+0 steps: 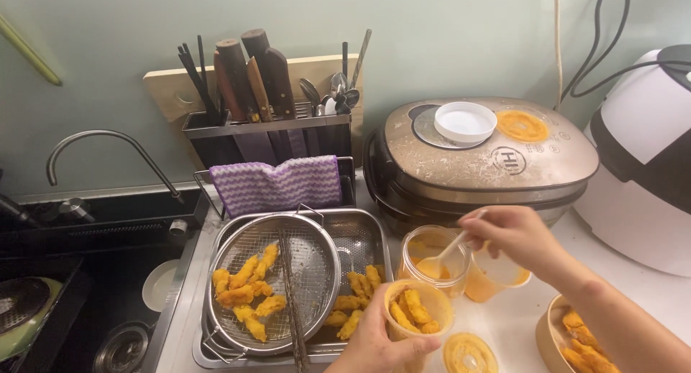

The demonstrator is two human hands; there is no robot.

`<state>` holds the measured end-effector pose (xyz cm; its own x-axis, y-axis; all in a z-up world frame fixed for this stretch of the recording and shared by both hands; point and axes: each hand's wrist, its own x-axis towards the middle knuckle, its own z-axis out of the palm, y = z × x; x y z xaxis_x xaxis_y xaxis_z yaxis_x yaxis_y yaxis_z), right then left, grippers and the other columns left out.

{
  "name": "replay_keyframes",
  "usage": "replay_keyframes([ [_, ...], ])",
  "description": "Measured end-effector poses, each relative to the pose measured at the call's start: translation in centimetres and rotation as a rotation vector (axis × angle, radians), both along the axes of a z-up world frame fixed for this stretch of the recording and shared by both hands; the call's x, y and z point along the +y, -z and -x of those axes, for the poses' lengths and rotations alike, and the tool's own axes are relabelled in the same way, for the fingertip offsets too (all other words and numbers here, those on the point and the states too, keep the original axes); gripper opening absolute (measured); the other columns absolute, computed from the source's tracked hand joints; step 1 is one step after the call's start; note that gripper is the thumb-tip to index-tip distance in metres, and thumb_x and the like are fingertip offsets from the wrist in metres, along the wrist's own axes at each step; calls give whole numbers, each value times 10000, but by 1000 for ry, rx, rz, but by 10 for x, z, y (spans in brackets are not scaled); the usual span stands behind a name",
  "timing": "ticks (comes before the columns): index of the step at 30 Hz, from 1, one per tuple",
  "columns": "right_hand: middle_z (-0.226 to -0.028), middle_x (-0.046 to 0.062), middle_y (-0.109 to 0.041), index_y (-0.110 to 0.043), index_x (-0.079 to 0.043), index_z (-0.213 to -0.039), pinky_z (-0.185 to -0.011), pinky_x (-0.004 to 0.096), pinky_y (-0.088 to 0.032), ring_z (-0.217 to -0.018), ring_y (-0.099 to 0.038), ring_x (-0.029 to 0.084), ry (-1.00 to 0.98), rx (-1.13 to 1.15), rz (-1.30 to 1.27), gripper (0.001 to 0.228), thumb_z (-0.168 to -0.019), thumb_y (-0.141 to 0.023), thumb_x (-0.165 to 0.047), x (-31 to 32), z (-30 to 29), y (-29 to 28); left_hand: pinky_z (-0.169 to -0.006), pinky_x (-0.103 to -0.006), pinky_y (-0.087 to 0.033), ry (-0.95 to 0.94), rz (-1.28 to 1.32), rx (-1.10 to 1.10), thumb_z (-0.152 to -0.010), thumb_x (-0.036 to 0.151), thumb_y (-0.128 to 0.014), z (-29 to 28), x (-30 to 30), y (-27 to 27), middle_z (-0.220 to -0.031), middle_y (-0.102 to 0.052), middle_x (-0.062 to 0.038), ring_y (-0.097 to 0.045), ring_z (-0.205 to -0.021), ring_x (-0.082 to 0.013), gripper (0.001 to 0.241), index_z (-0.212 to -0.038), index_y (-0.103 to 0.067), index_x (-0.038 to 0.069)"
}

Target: Seasoning fried snacks by shaking them in a container with flavored powder and then portioning them.

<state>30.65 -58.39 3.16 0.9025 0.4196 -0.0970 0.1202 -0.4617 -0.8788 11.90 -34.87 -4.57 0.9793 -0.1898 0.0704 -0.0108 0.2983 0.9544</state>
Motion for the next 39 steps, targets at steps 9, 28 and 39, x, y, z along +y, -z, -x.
replay_keyframes([
  [9, -850, 126, -743, -770, 23, -1103, -669, 306, -528, -750, -661, 167, 311, 32, -387, 271, -979, -657, -190, -47, 40, -28, -1084, -333, -512, -32, -68, -42, -763, 187, -883, -1, -9, -23, -1314, -625, -115, -631, -1231, -166, 814, -1421, -435, 14],
  [28, -960, 53, -783, -822, -28, -1047, -719, 266, -563, -843, -663, 131, -162, -551, -117, 184, -918, -713, -102, -42, 87, -58, -1051, -320, -523, -16, -48, -6, -764, 187, -875, -1, 1, -36, -1291, -633, -97, -644, -1202, -153, 798, -1400, -421, 26],
  [39, -813, 46, -795, -839, -174, -973, -629, 354, -563, -672, -692, 196, -62, -519, 324, 195, -824, -783, -286, 42, 52, -28, -1022, -343, -536, -177, 82, 19, -777, 121, -829, 3, 15, -20, -1269, -628, -129, -650, -1172, -180, 727, -1370, -416, 43],
])
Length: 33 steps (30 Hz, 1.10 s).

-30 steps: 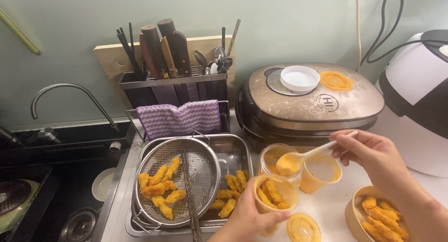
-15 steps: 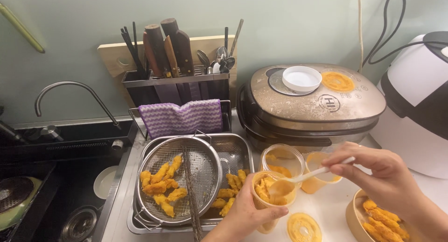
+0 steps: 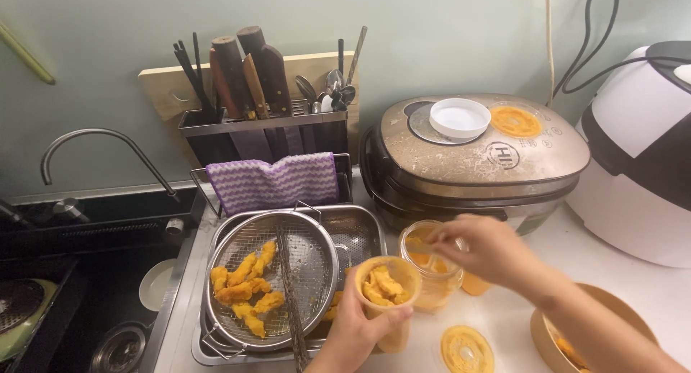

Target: Seasoning fried snacks by shaking them in a container with flavored powder and then portioning them.

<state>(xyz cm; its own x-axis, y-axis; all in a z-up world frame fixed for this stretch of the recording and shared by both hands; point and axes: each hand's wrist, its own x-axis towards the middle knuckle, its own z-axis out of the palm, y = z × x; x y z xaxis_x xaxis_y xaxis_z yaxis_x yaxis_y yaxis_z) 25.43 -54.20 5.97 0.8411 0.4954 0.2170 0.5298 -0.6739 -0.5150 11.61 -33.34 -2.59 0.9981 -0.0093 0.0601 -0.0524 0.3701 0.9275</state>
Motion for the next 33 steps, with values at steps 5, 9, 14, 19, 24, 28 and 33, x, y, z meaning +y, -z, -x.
replay_keyframes([
  [5, -761, 31, -788, -828, -184, -893, -829, 396, -517, -731, -684, 253, -295, -148, 160, 148, -803, -745, -266, 21, -12, 36, -1021, -330, -535, -3, -98, 0, -809, 127, -814, 5, 9, -8, -1256, -633, -112, -650, -1172, -160, 680, -1364, -434, 25],
  [9, -766, 38, -794, -838, -170, -897, -852, 386, -500, -735, -672, 261, -288, -113, 174, 146, -805, -741, -227, 26, -8, 21, -1014, -325, -532, 10, -64, 11, -806, 121, -814, 3, 7, -4, -1245, -628, -106, -645, -1164, -152, 678, -1356, -428, 30],
  [14, -825, 56, -832, -795, -95, -988, -789, 289, -602, -813, -803, 146, -30, 363, -97, 199, -899, -705, -248, 11, -17, 21, -1028, -322, -521, 18, -37, -33, -808, 107, -820, 0, 4, 4, -1260, -618, -104, -634, -1177, -150, 688, -1363, -422, 26],
  [19, -894, 90, -827, -776, -13, -1064, -838, 293, -581, -888, -762, 147, 48, 411, -456, 262, -918, -680, -208, -39, -45, 53, -1028, -320, -527, 63, -58, -12, -801, 121, -817, 0, 2, -3, -1275, -616, -91, -635, -1184, -147, 704, -1372, -412, 47],
  [24, -950, 103, -788, -759, 1, -1124, -868, 288, -520, -927, -695, 146, 204, 439, -650, 288, -956, -662, -213, -67, -31, 29, -1045, -325, -524, 77, -111, -60, -800, 142, -842, 0, -3, -6, -1278, -613, -103, -630, -1201, -158, 711, -1367, -428, 30],
  [28, -976, 122, -779, -758, 3, -1151, -850, 288, -489, -928, -651, 140, 231, 383, -722, 290, -984, -661, -214, -74, -7, 7, -1045, -319, -524, 81, -140, -49, -784, 182, -855, 1, -7, -10, -1279, -617, -100, -637, -1200, -157, 742, -1375, -431, 38],
  [33, -980, 111, -812, -778, -4, -1103, -887, 310, -550, -944, -705, 154, 66, 363, -674, 263, -937, -661, -172, -62, 25, -4, -1049, -316, -520, 92, -118, -48, -760, 196, -869, 0, -11, -13, -1284, -637, -100, -643, -1197, -159, 771, -1378, -440, 31],
])
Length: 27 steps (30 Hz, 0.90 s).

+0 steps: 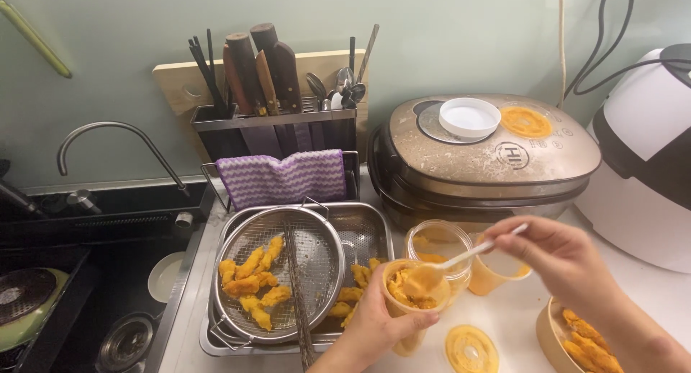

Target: Seasoning fried snacks by shaking them in a container with flavored powder and then portioning them.

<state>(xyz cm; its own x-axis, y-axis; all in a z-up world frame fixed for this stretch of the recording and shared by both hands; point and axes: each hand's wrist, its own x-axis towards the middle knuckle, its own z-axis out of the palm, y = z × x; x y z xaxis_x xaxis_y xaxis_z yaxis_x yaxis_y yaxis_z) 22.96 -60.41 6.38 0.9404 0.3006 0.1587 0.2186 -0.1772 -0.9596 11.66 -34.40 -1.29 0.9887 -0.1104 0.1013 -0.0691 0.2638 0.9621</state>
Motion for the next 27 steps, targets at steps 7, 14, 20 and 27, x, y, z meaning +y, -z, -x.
replay_keyframes([
  [7, -1005, 81, -774, -811, -20, -997, -871, 325, -576, -964, -725, 164, -188, -197, 164, 174, -878, -690, -59, 8, 16, -19, -1047, -313, -516, -2, -45, 28, -751, 200, -874, 1, 0, -4, -1279, -646, -96, -643, -1198, -155, 774, -1376, -452, 29],
  [14, -1001, 63, -725, -811, -36, -975, -846, 309, -595, -981, -735, 170, -266, -333, 196, 163, -877, -681, -36, 0, 19, -34, -1042, -310, -520, 15, -21, 85, -737, 208, -876, 1, 2, -12, -1283, -643, -85, -648, -1196, -144, 789, -1373, -440, 41],
  [20, -989, 53, -745, -808, -41, -980, -789, 301, -589, -893, -724, 161, -191, -323, 212, 164, -854, -704, -30, 9, 24, -26, -1034, -311, -524, 45, -19, 24, -755, 197, -885, -2, -4, 1, -1275, -636, -89, -639, -1182, -147, 791, -1389, -442, 32],
  [27, -984, 47, -747, -796, -53, -990, -781, 276, -593, -902, -715, 133, -131, -468, 243, 171, -844, -710, -27, 8, 28, -40, -1035, -304, -526, 100, 3, 57, -761, 216, -875, 1, 0, -7, -1270, -645, -78, -647, -1184, -133, 793, -1401, -442, 37],
])
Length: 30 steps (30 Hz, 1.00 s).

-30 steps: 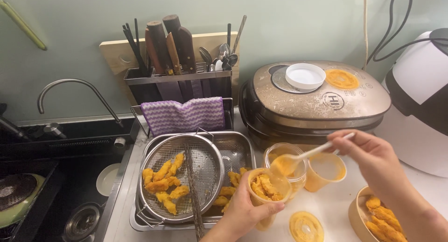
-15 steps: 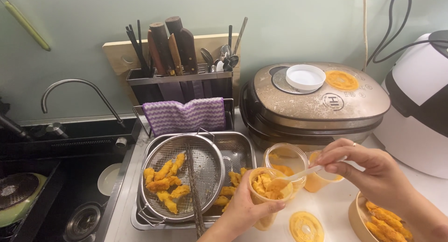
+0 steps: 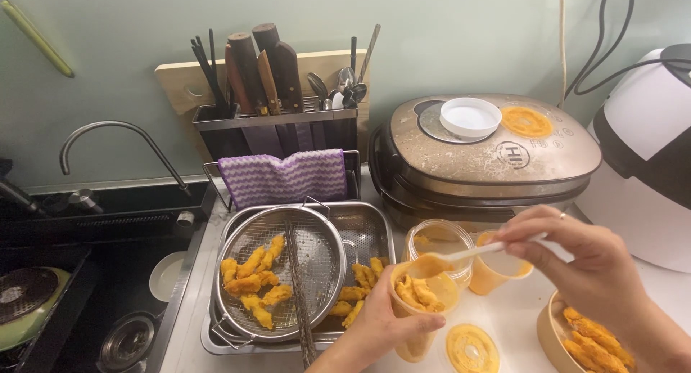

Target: Seasoning fried snacks by shaking them in a container with flavored powder and then portioning them.

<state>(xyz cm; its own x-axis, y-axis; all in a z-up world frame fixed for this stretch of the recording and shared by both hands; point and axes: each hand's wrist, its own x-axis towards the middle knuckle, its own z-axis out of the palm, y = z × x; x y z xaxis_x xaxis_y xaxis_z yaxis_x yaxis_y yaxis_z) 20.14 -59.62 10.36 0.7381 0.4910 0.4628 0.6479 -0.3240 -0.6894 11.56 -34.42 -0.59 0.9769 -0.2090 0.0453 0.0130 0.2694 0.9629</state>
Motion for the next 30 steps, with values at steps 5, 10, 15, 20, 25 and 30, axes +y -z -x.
replay_keyframes([
  [5, -1003, 36, -804, -774, -75, -1050, -798, 282, -583, -905, -742, 101, 248, -85, 29, 180, -877, -735, -104, 2, -17, 6, -1027, -297, -535, -42, -9, 46, -756, 238, -882, -2, 0, 4, -1262, -670, -78, -664, -1172, -131, 734, -1354, -507, 37],
  [10, -1026, 50, -793, -742, -75, -1185, -796, 311, -554, -909, -712, 152, 303, 22, 169, 417, -806, -794, -240, 9, -36, 47, -1016, -306, -541, 2, -49, 0, -743, 202, -891, 9, -8, 4, -1250, -678, -74, -667, -1155, -136, 740, -1366, -525, 41],
  [15, -1051, 81, -673, -653, -63, -1206, -772, 362, -542, -894, -657, 211, 380, -185, 308, 616, -704, -865, -349, -4, 9, 70, -1015, -315, -545, -38, -30, -22, -728, 151, -891, 21, -20, 16, -1263, -670, -65, -658, -1168, -138, 758, -1381, -519, 49],
  [20, -950, -15, -686, -707, -204, -933, -773, 368, -559, -950, -663, 183, 188, 179, 567, 390, -678, -918, -411, -42, 58, 172, -1098, -311, -514, -115, -8, -56, -699, 148, -917, 28, -41, 38, -1384, -576, -89, -614, -1286, -152, 975, -1453, -304, 74],
  [25, -960, 2, -665, -746, -209, -835, -793, 391, -528, -963, -656, 223, 26, 121, 713, 271, -649, -904, -325, -45, 64, 174, -1129, -342, -511, -111, -62, -166, -740, 150, -928, 18, -62, 79, -1412, -565, -133, -597, -1326, -192, 926, -1441, -337, 18],
  [30, -879, -4, -713, -746, -184, -842, -773, 366, -554, -868, -697, 199, 170, 173, 730, 201, -737, -849, -321, -58, 57, 121, -1132, -332, -503, -53, -43, -138, -708, 163, -930, 20, -59, 68, -1411, -559, -107, -582, -1328, -191, 926, -1442, -381, 38],
])
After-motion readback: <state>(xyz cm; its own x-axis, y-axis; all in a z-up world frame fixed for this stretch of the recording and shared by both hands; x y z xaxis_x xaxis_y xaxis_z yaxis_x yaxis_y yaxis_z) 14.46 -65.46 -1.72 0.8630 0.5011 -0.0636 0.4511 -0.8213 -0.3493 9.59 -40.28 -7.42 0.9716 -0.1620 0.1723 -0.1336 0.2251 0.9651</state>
